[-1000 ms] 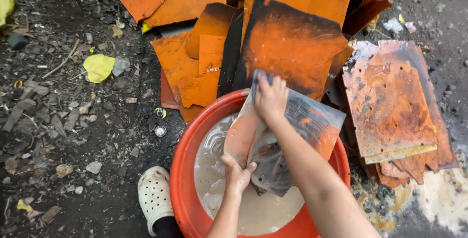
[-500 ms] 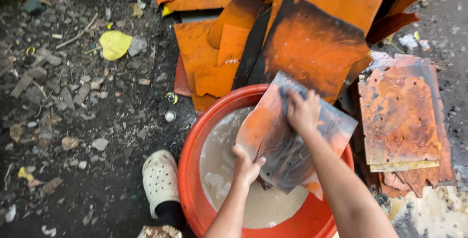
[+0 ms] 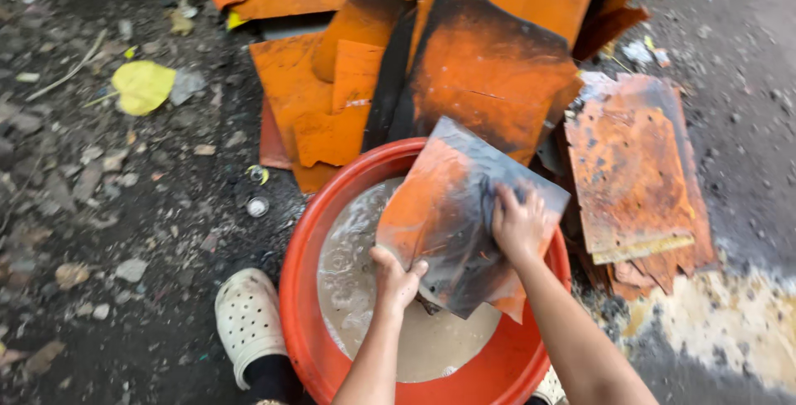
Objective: The person scrubs a dark rectangular tile with a cloth in a red basin of soapy water, rinses it, and places it aside. They repeat this process with additional tiles, scrubbing both sides and rinsing each one before stacking them.
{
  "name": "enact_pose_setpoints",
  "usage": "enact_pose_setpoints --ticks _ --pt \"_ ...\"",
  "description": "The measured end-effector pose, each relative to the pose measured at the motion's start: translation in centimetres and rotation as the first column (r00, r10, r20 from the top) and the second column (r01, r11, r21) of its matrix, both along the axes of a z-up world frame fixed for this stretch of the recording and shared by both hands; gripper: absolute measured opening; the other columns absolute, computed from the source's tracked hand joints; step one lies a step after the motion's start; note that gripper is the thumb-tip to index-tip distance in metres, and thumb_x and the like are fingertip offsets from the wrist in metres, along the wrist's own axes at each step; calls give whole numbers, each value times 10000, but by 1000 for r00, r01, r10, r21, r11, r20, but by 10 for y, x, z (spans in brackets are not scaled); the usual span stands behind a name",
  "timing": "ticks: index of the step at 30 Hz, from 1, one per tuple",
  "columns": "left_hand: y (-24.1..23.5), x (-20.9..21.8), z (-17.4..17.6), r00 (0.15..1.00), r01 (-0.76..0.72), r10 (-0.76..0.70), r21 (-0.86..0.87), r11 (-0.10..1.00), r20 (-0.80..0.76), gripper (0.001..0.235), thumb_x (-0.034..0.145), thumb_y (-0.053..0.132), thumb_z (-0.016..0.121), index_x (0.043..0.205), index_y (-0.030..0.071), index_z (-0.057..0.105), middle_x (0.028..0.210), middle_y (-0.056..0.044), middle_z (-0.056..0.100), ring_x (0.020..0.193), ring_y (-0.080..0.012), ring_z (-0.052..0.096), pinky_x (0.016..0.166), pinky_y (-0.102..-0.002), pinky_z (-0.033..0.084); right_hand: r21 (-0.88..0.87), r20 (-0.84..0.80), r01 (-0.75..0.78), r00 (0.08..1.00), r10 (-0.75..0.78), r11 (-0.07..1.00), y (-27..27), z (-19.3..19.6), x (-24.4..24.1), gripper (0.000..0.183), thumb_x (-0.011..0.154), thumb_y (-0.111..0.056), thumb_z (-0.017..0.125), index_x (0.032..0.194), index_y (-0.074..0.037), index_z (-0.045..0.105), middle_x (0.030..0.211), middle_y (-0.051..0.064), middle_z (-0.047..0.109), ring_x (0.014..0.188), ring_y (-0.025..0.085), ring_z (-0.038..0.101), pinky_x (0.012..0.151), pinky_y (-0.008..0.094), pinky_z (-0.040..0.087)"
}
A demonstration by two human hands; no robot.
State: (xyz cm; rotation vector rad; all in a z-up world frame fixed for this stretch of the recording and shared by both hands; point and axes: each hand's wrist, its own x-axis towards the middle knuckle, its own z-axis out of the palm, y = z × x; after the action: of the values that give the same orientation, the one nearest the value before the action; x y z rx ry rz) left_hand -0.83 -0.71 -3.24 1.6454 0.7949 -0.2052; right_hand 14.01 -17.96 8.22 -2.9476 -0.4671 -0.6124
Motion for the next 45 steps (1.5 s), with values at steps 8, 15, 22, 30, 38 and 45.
enact_pose_setpoints --ticks 8,15,22,30,38,45 --pt "-3 -2 -15 994 31 -32 -8 999 -105 1076 750 299 850 1428 -165 156 1403 -353 503 1335 -411 523 1132 -400 395 49 -166 -63 984 71 997 82 -28 -53 380 882 -216 665 1261 -225 692 1099 209 591 1031 413 550 844 548 447" --pt "8 5 -10 999 27 -26 25 999 -31 1166 779 272 875 1447 -207 48 1429 -384 439 1357 -390 494 1149 -376 369 -62 -243 -272 937 250 960 -47 -3 -166 615 727 -172 711 1328 -287 654 1078 192 580 978 391 528 785 503 436" --pt "16 -5 8 994 13 -15 13 1000 105 984 757 312 885 1377 -103 244 1328 -291 557 1230 -351 588 1057 -398 446 118 -614 -244 744 264 962 -96 -14 -242 350 920 -238 699 1256 -183 615 1095 113 594 1056 340 540 877 479 454" --pt "26 -94 -53 991 118 -124 105 987 55 511 766 241 850 1178 53 613 1080 -123 717 985 -259 693 867 -393 542 -142 -825 146 529 -198 979 -67 -137 -237 992 622 -209 860 1508 -174 414 1630 133 283 1409 519 235 1116 537 260" --pt "20 -114 -93 983 144 -119 181 973 -141 200 927 264 665 985 108 774 908 -110 800 881 -234 758 841 -356 557 286 -903 320 407 141 903 9 -137 -274 698 681 -96 802 1330 -131 546 1330 160 547 1149 352 595 997 532 446" --pt "39 -114 -62 970 -201 169 -188 961 -176 255 947 269 686 1018 40 770 999 -140 770 937 -263 685 861 -384 526 667 -701 510 181 690 544 25 14 -217 427 775 37 742 1159 -113 631 1118 92 648 1043 228 617 892 380 521"
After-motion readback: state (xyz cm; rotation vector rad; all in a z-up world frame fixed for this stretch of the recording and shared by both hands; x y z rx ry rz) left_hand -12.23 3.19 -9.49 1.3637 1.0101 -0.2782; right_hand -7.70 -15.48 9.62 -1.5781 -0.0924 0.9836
